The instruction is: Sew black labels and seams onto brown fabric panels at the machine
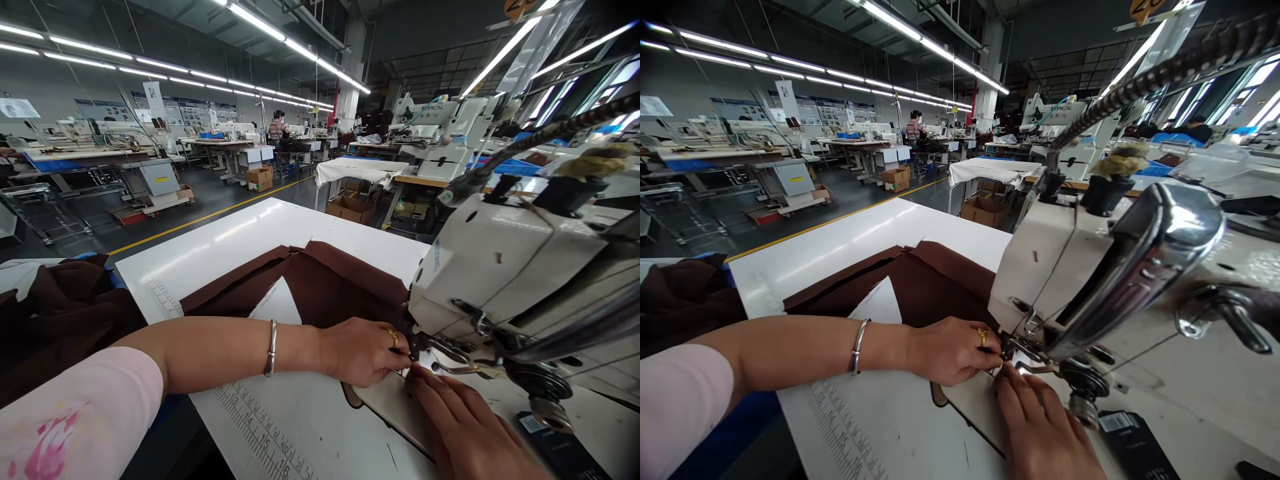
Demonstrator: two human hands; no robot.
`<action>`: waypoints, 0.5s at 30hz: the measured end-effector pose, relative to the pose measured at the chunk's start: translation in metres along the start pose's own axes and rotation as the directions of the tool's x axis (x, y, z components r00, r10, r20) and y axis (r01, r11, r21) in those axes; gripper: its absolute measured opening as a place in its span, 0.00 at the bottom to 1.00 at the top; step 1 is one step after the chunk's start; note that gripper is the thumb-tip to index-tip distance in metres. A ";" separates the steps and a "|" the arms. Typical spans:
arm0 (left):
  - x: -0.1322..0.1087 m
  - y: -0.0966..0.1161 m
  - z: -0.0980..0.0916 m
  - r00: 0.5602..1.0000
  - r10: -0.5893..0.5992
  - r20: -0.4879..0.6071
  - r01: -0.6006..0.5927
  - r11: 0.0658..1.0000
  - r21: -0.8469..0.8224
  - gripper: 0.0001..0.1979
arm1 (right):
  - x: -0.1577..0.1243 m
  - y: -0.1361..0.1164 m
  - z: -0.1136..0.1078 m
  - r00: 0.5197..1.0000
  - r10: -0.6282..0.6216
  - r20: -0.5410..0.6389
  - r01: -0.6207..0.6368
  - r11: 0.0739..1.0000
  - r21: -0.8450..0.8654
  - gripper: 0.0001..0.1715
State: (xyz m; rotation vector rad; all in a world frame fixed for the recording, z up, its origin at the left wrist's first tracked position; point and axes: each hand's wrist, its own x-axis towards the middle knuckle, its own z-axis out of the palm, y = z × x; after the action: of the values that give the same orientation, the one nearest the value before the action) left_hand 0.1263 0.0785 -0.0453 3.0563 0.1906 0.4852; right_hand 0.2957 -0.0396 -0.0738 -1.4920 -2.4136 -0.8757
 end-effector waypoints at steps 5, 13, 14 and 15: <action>0.000 -0.003 0.004 1.000 -0.004 -0.031 0.003 0.999 -0.038 0.13 | -0.003 0.002 -0.001 1.000 0.009 0.010 -0.009 1.000 0.014 0.19; 0.000 -0.002 0.005 0.999 -0.033 -0.038 0.030 0.998 -0.064 0.13 | 0.002 0.002 -0.003 0.999 0.042 -0.033 -0.041 0.998 0.044 0.17; 0.001 -0.003 0.006 0.998 -0.037 -0.041 0.034 0.997 -0.063 0.13 | 0.002 0.002 -0.003 0.999 0.043 -0.019 -0.042 0.998 0.041 0.17; 0.001 -0.003 0.006 0.998 -0.040 -0.045 0.037 0.997 -0.062 0.13 | 0.001 0.002 -0.002 0.999 0.038 -0.018 -0.038 0.999 0.039 0.17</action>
State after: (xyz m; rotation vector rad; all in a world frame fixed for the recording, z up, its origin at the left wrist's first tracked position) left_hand 0.1288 0.0819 -0.0513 2.9774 0.2313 0.5492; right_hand 0.2967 -0.0392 -0.0705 -1.5041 -2.3673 -0.8259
